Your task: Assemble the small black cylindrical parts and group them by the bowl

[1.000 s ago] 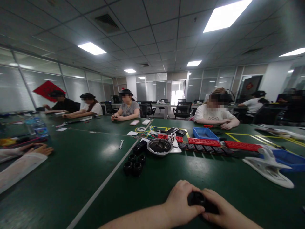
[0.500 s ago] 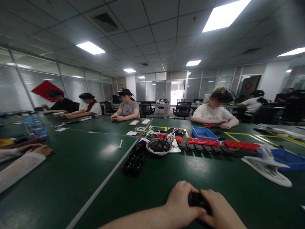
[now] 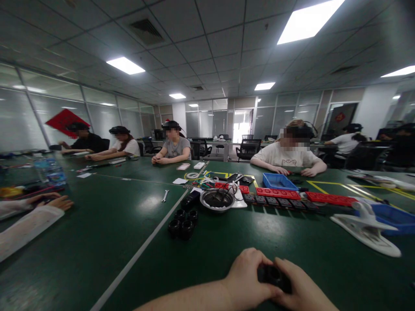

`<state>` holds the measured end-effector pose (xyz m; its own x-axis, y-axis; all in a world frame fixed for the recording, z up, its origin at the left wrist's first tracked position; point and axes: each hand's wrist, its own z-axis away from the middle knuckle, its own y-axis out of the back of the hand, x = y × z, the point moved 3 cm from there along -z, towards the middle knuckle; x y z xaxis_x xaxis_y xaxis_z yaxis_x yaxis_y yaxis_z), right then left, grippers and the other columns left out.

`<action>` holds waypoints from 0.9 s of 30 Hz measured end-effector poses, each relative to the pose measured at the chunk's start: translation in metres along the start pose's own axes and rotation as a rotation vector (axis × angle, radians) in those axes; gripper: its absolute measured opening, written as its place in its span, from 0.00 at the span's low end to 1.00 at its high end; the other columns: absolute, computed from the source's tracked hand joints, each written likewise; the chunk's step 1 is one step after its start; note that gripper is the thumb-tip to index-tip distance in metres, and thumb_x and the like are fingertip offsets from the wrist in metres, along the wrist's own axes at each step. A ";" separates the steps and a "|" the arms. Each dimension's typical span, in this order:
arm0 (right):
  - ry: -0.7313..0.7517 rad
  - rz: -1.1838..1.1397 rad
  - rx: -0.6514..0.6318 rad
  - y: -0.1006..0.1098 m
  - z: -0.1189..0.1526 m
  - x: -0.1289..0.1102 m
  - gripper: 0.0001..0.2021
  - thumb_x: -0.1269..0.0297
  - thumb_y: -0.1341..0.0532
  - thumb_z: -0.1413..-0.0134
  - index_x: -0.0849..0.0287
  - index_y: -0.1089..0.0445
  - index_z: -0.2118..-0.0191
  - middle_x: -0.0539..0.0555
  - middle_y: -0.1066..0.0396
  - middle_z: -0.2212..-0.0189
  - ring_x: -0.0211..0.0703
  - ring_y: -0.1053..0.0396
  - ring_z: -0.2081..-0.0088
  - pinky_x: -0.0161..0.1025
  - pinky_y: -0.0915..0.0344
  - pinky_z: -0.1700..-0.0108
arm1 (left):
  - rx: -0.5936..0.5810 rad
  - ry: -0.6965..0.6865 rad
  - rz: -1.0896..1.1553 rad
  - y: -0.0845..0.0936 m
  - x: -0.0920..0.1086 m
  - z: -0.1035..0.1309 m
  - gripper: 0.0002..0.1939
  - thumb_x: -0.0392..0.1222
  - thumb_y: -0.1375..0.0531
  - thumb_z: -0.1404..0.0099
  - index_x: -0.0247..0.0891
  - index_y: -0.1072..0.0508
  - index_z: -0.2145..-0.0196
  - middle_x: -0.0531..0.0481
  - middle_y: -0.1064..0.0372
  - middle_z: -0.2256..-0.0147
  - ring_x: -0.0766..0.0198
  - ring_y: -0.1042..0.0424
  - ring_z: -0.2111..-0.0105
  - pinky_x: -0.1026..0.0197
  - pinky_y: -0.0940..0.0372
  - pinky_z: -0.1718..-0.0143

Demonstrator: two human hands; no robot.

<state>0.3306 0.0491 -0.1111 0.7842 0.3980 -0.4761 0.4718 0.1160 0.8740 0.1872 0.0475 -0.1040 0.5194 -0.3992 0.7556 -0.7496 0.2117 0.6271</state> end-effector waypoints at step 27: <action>0.002 0.124 0.019 0.005 0.004 -0.010 0.13 0.56 0.41 0.59 0.57 0.32 0.66 0.56 0.31 0.67 0.52 0.36 0.62 0.45 0.41 0.59 | 0.018 -0.007 0.010 0.000 -0.001 0.001 0.21 0.47 0.34 0.55 0.40 0.32 0.63 0.53 0.38 0.64 0.61 0.38 0.62 0.62 0.43 0.62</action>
<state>0.3261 0.0424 -0.1025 0.8359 0.4104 -0.3645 0.3790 0.0490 0.9241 0.1862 0.0471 -0.1049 0.5094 -0.4031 0.7603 -0.7619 0.1995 0.6162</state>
